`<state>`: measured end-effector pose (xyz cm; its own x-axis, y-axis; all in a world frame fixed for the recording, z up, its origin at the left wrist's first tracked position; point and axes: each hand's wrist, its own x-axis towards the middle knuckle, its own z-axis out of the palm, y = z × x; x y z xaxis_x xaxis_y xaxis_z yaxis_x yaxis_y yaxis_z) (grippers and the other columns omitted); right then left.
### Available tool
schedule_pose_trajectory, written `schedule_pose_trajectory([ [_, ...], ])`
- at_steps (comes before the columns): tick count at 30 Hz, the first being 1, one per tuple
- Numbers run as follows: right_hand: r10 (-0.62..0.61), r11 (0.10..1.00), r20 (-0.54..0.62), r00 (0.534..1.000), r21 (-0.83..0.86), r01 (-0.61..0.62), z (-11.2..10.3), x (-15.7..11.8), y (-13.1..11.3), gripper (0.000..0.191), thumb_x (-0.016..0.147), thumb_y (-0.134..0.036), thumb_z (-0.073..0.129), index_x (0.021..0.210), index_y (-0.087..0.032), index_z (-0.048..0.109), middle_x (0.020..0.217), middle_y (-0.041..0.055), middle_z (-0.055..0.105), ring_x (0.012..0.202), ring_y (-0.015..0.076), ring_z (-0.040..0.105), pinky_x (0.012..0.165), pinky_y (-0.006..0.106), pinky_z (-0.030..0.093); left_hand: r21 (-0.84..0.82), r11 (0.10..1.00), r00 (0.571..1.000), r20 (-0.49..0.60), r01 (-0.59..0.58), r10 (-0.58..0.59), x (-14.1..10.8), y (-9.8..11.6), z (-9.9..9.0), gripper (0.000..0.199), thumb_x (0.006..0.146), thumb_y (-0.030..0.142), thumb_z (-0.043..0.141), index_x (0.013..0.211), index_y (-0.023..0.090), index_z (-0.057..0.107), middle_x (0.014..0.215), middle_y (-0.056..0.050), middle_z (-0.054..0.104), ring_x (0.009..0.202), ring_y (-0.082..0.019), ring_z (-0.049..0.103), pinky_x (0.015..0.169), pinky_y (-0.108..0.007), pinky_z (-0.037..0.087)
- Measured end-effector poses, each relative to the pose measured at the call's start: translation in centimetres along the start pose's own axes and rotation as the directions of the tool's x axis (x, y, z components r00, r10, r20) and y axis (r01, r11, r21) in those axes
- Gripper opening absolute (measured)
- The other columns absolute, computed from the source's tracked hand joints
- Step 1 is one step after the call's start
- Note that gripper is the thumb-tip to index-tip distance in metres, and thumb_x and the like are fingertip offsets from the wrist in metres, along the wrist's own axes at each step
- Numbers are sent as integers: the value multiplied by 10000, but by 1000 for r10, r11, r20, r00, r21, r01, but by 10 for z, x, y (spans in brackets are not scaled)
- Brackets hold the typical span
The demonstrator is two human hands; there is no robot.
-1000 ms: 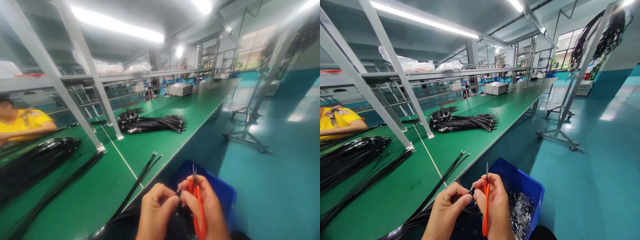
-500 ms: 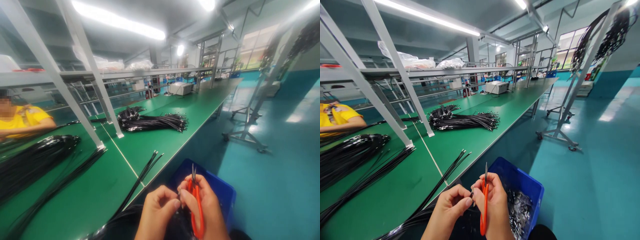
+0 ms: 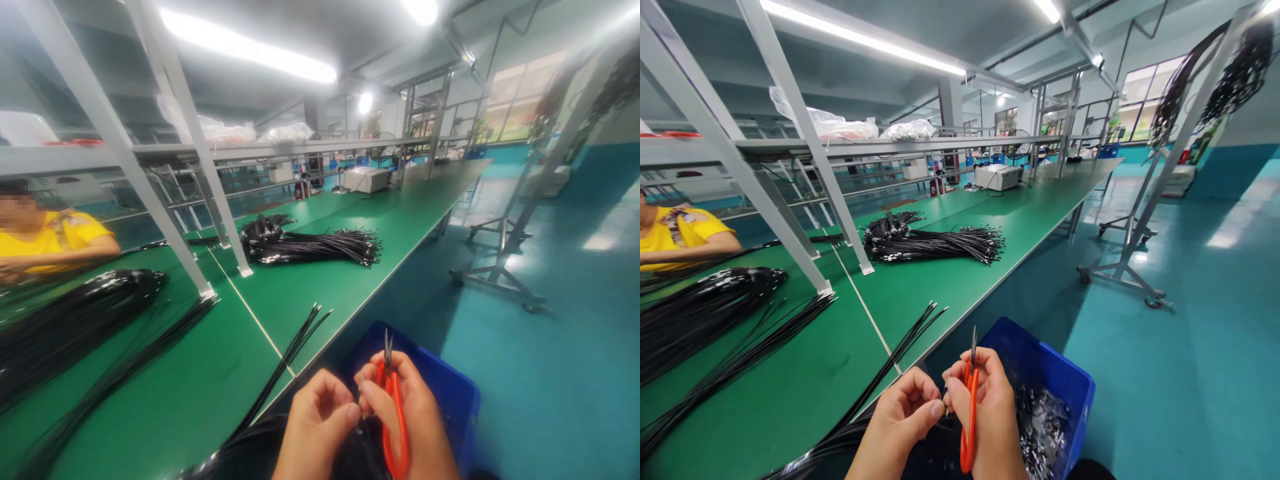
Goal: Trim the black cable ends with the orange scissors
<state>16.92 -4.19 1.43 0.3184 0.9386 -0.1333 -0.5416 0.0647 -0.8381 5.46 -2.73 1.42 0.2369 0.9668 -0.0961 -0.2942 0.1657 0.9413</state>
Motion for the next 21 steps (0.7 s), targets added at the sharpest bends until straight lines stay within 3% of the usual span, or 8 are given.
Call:
schedule_pose_trajectory([
  [9, 0, 1000, -21, 1000, -17, 0, 6, -2, -4, 299, 597, -179, 762, 807, -210, 552, 605, -40, 652, 439, 94, 543, 446, 196, 434, -49, 998, 999, 28, 37, -35, 0, 0, -1, 395, 546, 367, 847, 595, 148, 522, 512, 38, 583, 438, -44, 380, 441, -160, 258],
  [15, 161, 981, -15, 987, 113, -158, 12, -14, -3, 303, 619, -254, 781, 838, -196, 579, 631, -18, 626, 508, 113, 522, 488, 213, 444, -82, 996, 997, 61, -41, 47, -2, -1, 5, 358, 651, 421, 788, 701, 167, 541, 560, 29, 603, 493, -85, 489, 472, -176, 338],
  [19, 97, 993, -41, 994, 78, -94, 17, -18, -3, 294, 595, -290, 818, 799, -219, 619, 628, -11, 612, 521, 142, 521, 476, 241, 459, 29, 987, 987, -16, -157, 157, -1, -1, 9, 309, 709, 431, 738, 743, 175, 567, 594, 35, 572, 531, -109, 513, 507, -206, 405],
  [21, 60, 995, -44, 997, 78, -57, 17, -19, -4, 286, 594, -304, 818, 802, -225, 640, 652, 2, 627, 549, 162, 546, 503, 261, 483, 91, 983, 985, -40, -161, 165, 1, 1, 6, 265, 743, 397, 715, 719, 170, 582, 584, 29, 577, 525, -118, 526, 512, -221, 423],
])
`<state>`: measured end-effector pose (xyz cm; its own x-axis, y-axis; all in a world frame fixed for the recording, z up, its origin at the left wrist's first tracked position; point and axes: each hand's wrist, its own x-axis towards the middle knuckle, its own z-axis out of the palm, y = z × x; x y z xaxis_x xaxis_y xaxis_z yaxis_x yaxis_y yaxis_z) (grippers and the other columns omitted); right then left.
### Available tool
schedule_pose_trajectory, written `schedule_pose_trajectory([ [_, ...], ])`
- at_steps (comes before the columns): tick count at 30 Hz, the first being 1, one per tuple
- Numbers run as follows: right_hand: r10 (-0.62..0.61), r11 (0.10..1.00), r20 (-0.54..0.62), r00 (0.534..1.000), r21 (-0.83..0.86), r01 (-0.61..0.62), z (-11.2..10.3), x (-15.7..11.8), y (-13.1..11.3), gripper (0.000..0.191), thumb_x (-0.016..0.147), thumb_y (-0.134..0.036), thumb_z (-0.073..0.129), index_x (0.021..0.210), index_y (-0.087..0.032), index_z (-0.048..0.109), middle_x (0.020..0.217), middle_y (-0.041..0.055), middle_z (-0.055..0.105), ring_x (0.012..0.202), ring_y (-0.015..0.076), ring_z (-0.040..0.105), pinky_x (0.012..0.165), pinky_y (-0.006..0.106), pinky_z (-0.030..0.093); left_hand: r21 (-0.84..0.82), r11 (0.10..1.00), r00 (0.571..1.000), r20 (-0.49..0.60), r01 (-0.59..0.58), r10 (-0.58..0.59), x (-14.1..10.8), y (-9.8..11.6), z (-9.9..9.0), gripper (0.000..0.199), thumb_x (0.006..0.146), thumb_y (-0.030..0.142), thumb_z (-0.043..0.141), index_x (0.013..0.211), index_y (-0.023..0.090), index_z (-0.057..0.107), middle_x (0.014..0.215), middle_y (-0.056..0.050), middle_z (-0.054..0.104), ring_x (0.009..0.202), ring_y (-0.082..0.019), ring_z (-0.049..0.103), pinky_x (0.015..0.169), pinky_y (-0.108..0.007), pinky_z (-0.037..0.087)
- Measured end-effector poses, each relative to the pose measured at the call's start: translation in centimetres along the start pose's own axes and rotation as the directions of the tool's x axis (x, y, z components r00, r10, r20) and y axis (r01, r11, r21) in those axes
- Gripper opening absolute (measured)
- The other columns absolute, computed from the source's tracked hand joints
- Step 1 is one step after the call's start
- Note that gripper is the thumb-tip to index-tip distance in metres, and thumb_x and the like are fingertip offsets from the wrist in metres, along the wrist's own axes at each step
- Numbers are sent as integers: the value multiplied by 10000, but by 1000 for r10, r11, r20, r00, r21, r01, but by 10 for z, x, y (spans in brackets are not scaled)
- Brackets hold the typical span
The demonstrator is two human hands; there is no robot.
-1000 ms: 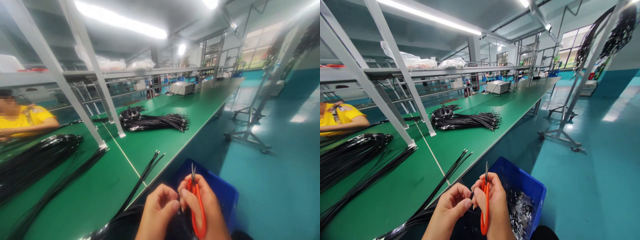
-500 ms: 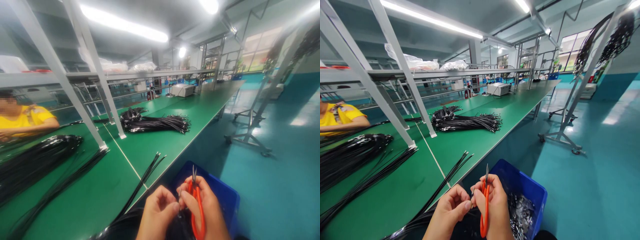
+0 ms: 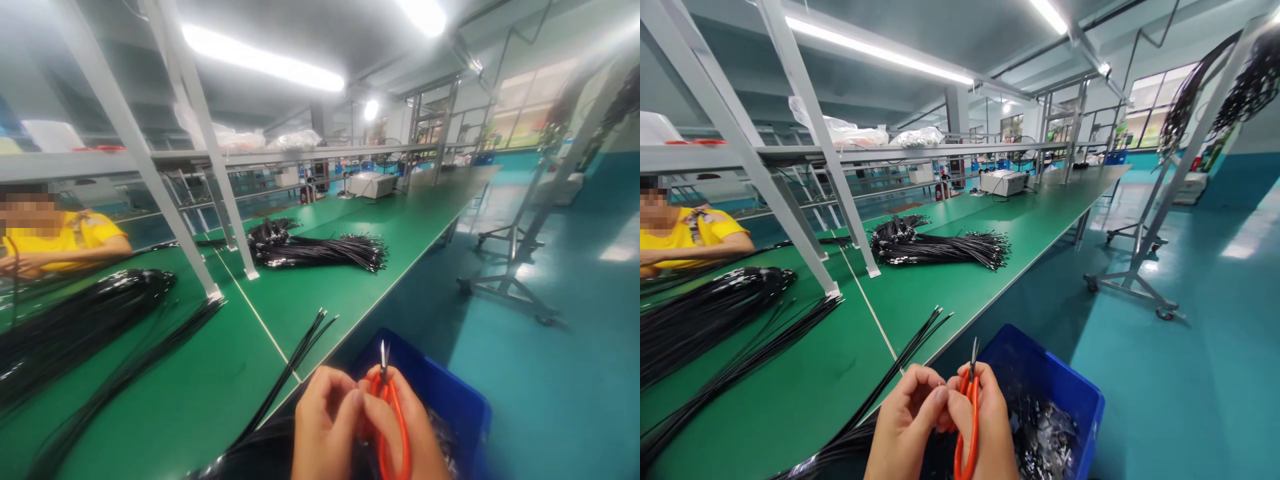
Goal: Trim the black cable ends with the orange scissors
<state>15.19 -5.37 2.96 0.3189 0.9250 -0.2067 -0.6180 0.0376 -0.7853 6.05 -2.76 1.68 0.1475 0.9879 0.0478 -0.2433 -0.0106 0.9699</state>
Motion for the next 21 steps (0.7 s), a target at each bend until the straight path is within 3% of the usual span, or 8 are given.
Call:
schedule_pose_trajectory([
  [5, 87, 996, 47, 995, 14, -87, -4, 1, -3, 285, 620, -300, 793, 833, -203, 631, 636, 8, 636, 540, 155, 558, 527, 256, 483, -112, 989, 989, 125, 94, -80, 7, 6, -8, 246, 744, 367, 718, 694, 150, 614, 541, 5, 632, 501, -123, 557, 518, -225, 434],
  [8, 64, 998, 65, 996, 9, -65, -3, 3, -3, 262, 624, -303, 789, 814, -199, 641, 593, 5, 627, 517, 159, 551, 511, 262, 469, -228, 968, 992, 88, 108, -90, 7, 6, -5, 273, 718, 385, 741, 691, 157, 592, 510, 26, 611, 473, -103, 537, 497, -205, 414],
  [11, 19, 999, 62, 998, 48, -22, 1, 7, -2, 223, 596, -324, 802, 710, -203, 653, 577, 6, 619, 487, 157, 529, 481, 271, 457, -260, 960, 989, 125, 104, -74, 7, 4, -2, 278, 702, 365, 764, 712, 168, 567, 506, 30, 608, 458, -102, 529, 476, -198, 401],
  [15, 84, 987, 121, 989, 125, -99, -2, 13, 2, 198, 576, -264, 804, 682, -196, 651, 600, 6, 625, 480, 140, 518, 479, 262, 454, -260, 959, 989, 126, 111, -80, 7, 3, -8, 253, 722, 341, 738, 677, 175, 553, 516, 30, 580, 492, -112, 520, 521, -216, 417],
  [18, 156, 974, 171, 973, 139, -181, -7, 16, 2, 188, 607, -219, 792, 736, -190, 659, 614, 3, 630, 515, 139, 549, 506, 247, 463, -99, 994, 999, 0, 52, -52, 7, 5, -16, 181, 743, 327, 708, 737, 177, 605, 579, 31, 556, 533, -117, 497, 551, -218, 422],
  [21, 150, 976, 157, 976, 136, -172, -5, 17, 0, 216, 589, -234, 811, 744, -200, 664, 643, 17, 641, 532, 155, 556, 500, 265, 475, 236, 953, 966, -129, -188, 223, 5, 10, -14, 72, 748, 246, 676, 810, 211, 667, 730, -9, 607, 612, -154, 535, 608, -242, 438],
])
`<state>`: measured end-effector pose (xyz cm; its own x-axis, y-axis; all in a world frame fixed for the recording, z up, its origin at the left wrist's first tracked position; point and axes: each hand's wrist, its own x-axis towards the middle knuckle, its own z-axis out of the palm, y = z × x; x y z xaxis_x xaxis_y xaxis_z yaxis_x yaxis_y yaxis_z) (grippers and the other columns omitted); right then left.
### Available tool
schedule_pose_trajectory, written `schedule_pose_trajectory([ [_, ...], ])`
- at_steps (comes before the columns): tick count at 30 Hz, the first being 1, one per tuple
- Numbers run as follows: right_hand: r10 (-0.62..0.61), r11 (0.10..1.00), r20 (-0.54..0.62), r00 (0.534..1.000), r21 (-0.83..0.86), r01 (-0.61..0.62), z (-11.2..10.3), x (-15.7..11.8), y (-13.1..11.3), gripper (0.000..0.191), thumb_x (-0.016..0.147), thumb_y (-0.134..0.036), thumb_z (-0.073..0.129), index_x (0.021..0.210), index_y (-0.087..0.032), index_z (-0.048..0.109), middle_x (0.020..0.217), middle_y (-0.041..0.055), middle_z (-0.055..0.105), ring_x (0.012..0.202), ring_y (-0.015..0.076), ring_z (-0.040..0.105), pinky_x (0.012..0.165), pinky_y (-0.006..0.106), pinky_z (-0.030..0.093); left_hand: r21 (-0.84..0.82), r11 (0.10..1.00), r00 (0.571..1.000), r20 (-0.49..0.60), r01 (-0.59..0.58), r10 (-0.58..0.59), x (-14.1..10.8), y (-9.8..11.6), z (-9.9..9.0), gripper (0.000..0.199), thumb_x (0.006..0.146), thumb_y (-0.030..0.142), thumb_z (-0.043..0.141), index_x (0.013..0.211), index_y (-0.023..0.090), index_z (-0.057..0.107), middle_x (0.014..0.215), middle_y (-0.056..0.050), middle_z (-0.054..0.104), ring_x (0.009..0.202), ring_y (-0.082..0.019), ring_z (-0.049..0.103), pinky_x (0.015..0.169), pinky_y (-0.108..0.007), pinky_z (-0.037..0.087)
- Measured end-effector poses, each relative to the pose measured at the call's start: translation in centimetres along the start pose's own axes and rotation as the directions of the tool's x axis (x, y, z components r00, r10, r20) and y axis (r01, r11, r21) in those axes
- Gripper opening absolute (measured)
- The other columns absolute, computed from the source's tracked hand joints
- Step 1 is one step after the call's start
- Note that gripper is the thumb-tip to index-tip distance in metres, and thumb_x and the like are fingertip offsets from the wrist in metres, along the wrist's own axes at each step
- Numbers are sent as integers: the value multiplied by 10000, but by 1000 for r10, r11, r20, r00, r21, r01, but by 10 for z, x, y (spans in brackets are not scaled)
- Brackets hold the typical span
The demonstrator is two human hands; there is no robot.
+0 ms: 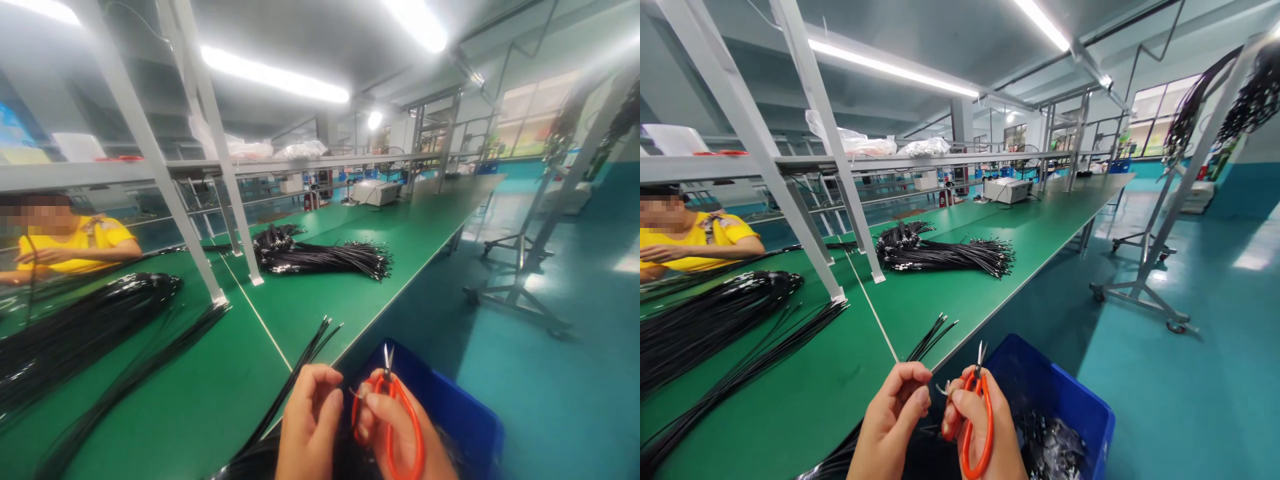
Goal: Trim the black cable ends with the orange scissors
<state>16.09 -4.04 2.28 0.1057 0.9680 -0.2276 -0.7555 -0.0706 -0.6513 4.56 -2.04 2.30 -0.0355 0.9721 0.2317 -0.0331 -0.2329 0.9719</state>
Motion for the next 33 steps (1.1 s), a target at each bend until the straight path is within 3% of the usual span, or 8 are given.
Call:
schedule_pose_trajectory([
  [3, -30, 1000, -12, 999, 8, 30, 4, 2, 1, 233, 553, -267, 830, 701, -207, 659, 626, 13, 625, 506, 157, 532, 468, 278, 469, 252, 941, 960, -105, -225, 258, -3, 5, 7, 113, 741, 169, 647, 785, 244, 719, 839, -46, 640, 665, -182, 565, 657, -250, 432],
  [7, 27, 999, -29, 999, 38, -25, 2, 4, 5, 249, 566, -255, 824, 755, -202, 672, 650, 15, 644, 552, 149, 561, 521, 254, 486, 324, 914, 945, -135, -242, 298, -4, 4, 6, 134, 742, 166, 645, 660, 247, 713, 776, -52, 642, 677, -198, 587, 635, -244, 422],
  [11, 9, 998, -10, 1000, 66, -8, 1, 3, 8, 244, 586, -224, 799, 791, -214, 667, 698, 10, 658, 556, 128, 550, 540, 226, 486, 164, 981, 995, 21, -103, 101, -6, -4, -2, 75, 752, 283, 658, 754, 224, 704, 699, -41, 688, 624, -204, 620, 592, -249, 459],
  [14, 2, 999, -40, 999, 42, 0, 3, 1, 10, 256, 595, -267, 798, 810, -210, 672, 743, 22, 664, 596, 139, 565, 564, 233, 500, 9, 1000, 990, 140, 26, -26, -8, -9, -2, 185, 754, 380, 666, 729, 197, 677, 637, -33, 694, 582, -191, 622, 583, -251, 468],
  [20, -118, 991, -73, 990, -77, 112, 8, 5, 3, 306, 612, -287, 820, 824, -208, 615, 675, -5, 660, 503, 109, 517, 483, 214, 434, -116, 967, 969, 128, 227, -212, -3, -10, -5, 369, 616, 482, 782, 615, 158, 606, 507, 36, 533, 451, -88, 413, 449, -188, 320],
  [23, -163, 970, -53, 985, -191, 150, 11, 9, 1, 350, 577, -291, 844, 827, -212, 614, 697, 3, 684, 520, 123, 545, 490, 222, 447, -140, 955, 957, 167, 262, -238, -3, -6, -5, 413, 595, 512, 787, 592, 154, 581, 492, 43, 502, 439, -74, 370, 426, -177, 274],
  [26, -235, 961, -27, 972, -154, 229, 10, 13, 10, 372, 520, -335, 858, 774, -225, 610, 607, -12, 660, 534, 154, 576, 510, 246, 471, -186, 935, 944, 197, 302, -265, -4, -3, -3, 415, 580, 499, 802, 578, 155, 570, 494, 36, 528, 440, -76, 388, 431, -179, 283],
  [33, -352, 904, -69, 933, -282, 321, 3, 5, 15, 247, 640, -286, 780, 794, -250, 590, 567, -52, 626, 435, 107, 501, 407, 199, 384, -234, 901, 924, 209, 366, -321, -3, -5, -5, 429, 551, 490, 822, 583, 147, 567, 462, 56, 486, 421, -53, 352, 421, -158, 251],
])
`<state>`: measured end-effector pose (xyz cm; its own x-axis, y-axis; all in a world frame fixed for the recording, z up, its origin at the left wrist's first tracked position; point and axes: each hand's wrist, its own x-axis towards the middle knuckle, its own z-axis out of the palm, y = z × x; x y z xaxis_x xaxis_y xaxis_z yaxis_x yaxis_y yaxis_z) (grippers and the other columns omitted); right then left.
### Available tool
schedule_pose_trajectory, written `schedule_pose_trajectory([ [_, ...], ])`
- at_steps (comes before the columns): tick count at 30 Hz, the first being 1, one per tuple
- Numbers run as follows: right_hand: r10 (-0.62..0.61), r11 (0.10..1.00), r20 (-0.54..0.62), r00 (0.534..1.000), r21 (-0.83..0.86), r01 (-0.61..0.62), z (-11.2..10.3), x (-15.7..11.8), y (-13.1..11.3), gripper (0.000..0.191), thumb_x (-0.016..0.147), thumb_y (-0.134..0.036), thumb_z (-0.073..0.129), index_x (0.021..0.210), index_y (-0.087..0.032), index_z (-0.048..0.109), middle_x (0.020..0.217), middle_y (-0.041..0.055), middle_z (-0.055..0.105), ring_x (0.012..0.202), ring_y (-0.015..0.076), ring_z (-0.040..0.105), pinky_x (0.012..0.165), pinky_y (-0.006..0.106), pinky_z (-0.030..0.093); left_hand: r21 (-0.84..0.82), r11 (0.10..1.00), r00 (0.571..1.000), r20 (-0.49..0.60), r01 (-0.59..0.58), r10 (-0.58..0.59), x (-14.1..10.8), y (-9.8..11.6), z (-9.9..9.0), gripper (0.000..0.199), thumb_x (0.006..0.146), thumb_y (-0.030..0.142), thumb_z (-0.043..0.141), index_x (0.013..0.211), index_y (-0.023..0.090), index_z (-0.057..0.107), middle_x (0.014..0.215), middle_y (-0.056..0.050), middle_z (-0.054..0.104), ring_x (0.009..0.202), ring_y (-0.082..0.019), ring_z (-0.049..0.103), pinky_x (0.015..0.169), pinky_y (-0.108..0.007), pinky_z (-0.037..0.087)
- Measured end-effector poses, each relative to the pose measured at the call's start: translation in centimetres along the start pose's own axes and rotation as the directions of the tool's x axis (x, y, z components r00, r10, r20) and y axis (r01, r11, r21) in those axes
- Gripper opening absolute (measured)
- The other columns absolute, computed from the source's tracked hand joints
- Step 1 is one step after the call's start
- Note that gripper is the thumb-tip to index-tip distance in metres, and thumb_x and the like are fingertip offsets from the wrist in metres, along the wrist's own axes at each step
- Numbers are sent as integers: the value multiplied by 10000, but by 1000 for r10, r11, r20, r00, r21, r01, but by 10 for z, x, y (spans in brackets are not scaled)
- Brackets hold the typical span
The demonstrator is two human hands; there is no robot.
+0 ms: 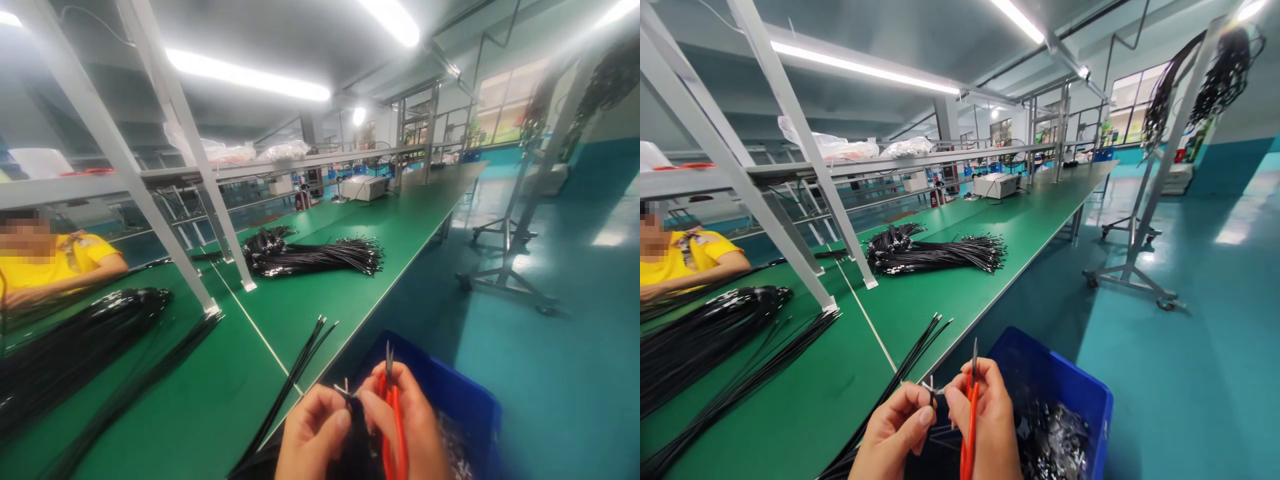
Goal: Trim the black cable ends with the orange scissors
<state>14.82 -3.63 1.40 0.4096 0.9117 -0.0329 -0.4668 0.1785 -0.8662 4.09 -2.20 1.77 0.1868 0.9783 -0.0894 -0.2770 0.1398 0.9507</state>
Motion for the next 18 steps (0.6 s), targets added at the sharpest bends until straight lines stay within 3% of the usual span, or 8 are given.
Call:
schedule_pose_trajectory([
  [2, -109, 991, -50, 993, -86, 104, 0, -4, -7, 197, 670, -237, 741, 809, -264, 604, 682, -28, 678, 569, 139, 593, 515, 219, 451, -7, 1000, 1000, -4, -3, 3, 0, 0, 0, 431, 553, 487, 821, 582, 145, 562, 466, 62, 474, 418, -47, 339, 421, -155, 247],
  [5, -282, 927, -21, 959, -261, 267, 2, -7, -10, 168, 676, -191, 697, 810, -278, 646, 798, 4, 718, 681, 177, 638, 629, 259, 484, 12, 1000, 1000, -15, -11, 11, 0, 2, 1, 429, 558, 482, 821, 580, 140, 563, 468, 65, 464, 421, -46, 340, 423, -155, 249],
  [10, -468, 764, 96, 879, -456, 456, 1, -5, -3, 133, 689, -175, 674, 751, -290, 650, 647, -19, 699, 531, 173, 617, 500, 251, 461, 11, 1000, 1000, 1, -2, 2, -2, 5, 4, 424, 564, 474, 819, 584, 137, 562, 493, 51, 508, 431, -48, 349, 429, -156, 259],
  [12, -555, 671, 153, 817, -498, 549, -2, -3, -3, 149, 710, -157, 665, 765, -290, 623, 606, -39, 672, 474, 157, 602, 460, 235, 457, -17, 1000, 1000, 9, 13, -13, -2, 6, 4, 414, 566, 462, 824, 589, 138, 567, 495, 51, 520, 433, -48, 358, 434, -154, 275],
  [16, -682, 340, 401, 612, -567, 750, -6, 2, -7, 149, 786, -141, 571, 862, -269, 569, 647, -30, 667, 497, 147, 633, 475, 211, 496, 4, 1000, 999, 47, -6, 6, -4, 7, 5, 351, 601, 441, 813, 637, 137, 642, 533, 41, 561, 460, -58, 396, 454, -159, 316],
  [18, -698, 252, 434, 569, -595, 763, -8, 3, -6, 145, 805, -148, 538, 893, -262, 545, 650, -28, 655, 517, 151, 640, 496, 214, 507, 49, 998, 998, 47, -32, 29, -4, 7, 5, 311, 626, 421, 802, 653, 137, 679, 540, 34, 576, 466, -61, 407, 454, -159, 323],
])
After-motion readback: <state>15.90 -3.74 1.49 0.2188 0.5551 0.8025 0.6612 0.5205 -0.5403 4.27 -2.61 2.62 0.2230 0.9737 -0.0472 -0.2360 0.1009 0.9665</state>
